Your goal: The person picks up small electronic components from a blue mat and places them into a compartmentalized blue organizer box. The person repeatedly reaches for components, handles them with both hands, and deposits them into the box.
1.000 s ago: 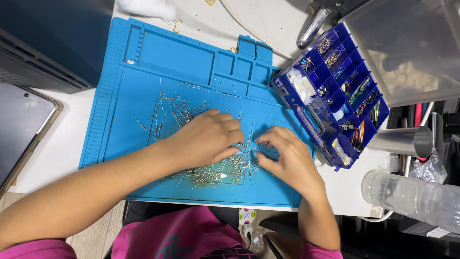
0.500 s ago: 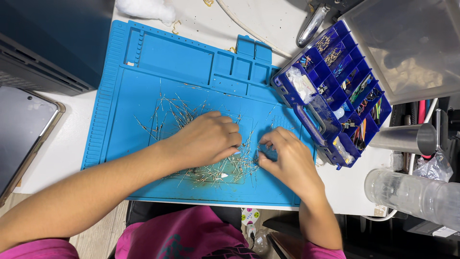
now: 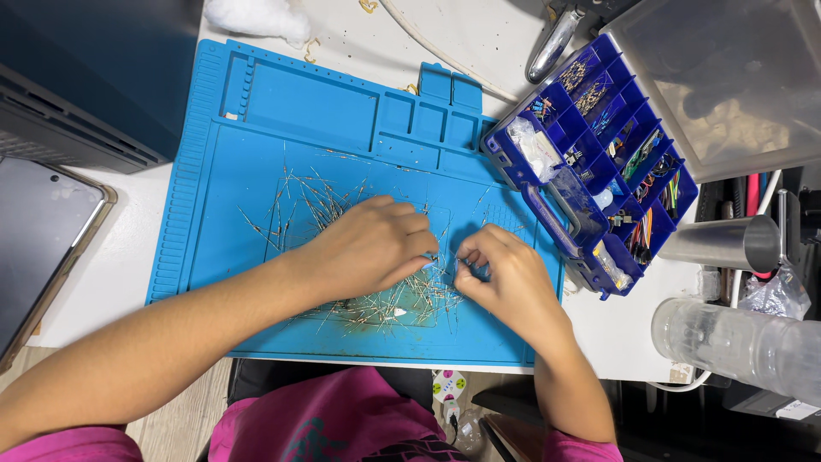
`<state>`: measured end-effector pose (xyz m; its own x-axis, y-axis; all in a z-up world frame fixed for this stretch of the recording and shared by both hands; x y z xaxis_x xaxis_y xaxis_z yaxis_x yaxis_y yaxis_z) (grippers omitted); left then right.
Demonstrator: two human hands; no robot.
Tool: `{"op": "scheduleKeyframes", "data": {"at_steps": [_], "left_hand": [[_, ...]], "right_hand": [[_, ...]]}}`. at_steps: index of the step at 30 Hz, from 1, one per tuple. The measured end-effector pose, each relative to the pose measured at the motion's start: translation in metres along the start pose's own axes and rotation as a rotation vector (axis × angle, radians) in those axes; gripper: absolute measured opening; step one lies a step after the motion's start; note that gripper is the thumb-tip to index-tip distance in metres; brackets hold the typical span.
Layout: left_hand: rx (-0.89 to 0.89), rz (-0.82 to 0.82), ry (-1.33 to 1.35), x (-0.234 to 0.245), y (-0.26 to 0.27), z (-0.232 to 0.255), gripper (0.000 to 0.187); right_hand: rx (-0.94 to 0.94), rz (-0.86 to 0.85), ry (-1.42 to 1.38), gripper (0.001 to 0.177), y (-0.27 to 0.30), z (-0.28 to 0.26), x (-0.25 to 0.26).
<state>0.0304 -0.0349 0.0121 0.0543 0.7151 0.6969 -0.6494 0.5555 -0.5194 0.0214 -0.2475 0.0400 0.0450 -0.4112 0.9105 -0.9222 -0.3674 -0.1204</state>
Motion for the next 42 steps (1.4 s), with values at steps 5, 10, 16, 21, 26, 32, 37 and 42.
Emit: {"op": "scheduleKeyframes", "data": {"at_steps": [5,10,16,21,26,32,37,42], "left_hand": [[-0.019,0.056,0.043,0.005,-0.002,0.003,0.016],[-0.047,0.076,0.039,-0.006,0.004,-0.001,0.014],[-0.037,0.133,0.070,-0.002,0.002,0.001,0.005],[0.073,0.203,0.218,0.010,-0.004,0.000,0.013],[0.215,0.335,0.431,0.015,-0.005,-0.001,0.011],[0.221,0.368,0.442,0.020,-0.008,0.002,0.010],[0.200,0.367,0.419,0.022,-0.008,0.003,0.008],[0.148,0.362,0.382,0.021,-0.007,0.005,0.012]], "right_hand": [[0.024,-0.005,-0.210,0.007,0.000,-0.008,-0.003],[0.044,0.005,-0.273,0.008,0.000,-0.012,-0.005],[0.037,0.010,-0.351,0.010,-0.001,-0.010,-0.003],[0.017,0.029,-0.411,0.021,-0.006,-0.009,0.014],[0.033,0.067,-0.440,0.024,-0.006,-0.011,0.019],[0.018,0.180,-0.536,0.011,-0.008,-0.013,0.024],[0.000,0.241,-0.569,0.012,-0.007,-0.008,0.029],[0.017,0.252,-0.580,0.011,-0.008,-0.011,0.027]]}}
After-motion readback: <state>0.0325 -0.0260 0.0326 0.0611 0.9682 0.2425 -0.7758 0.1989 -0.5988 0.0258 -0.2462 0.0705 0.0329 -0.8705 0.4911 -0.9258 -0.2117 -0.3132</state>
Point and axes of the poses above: each hand's wrist, its own y-axis away from the middle knuckle, its own x-axis out of the back of the hand, z = x × y, the point moved 3 cm from there along -y, towards the middle knuckle, and after that the axes turned 13 degrees about z, right-handed, at the moved point
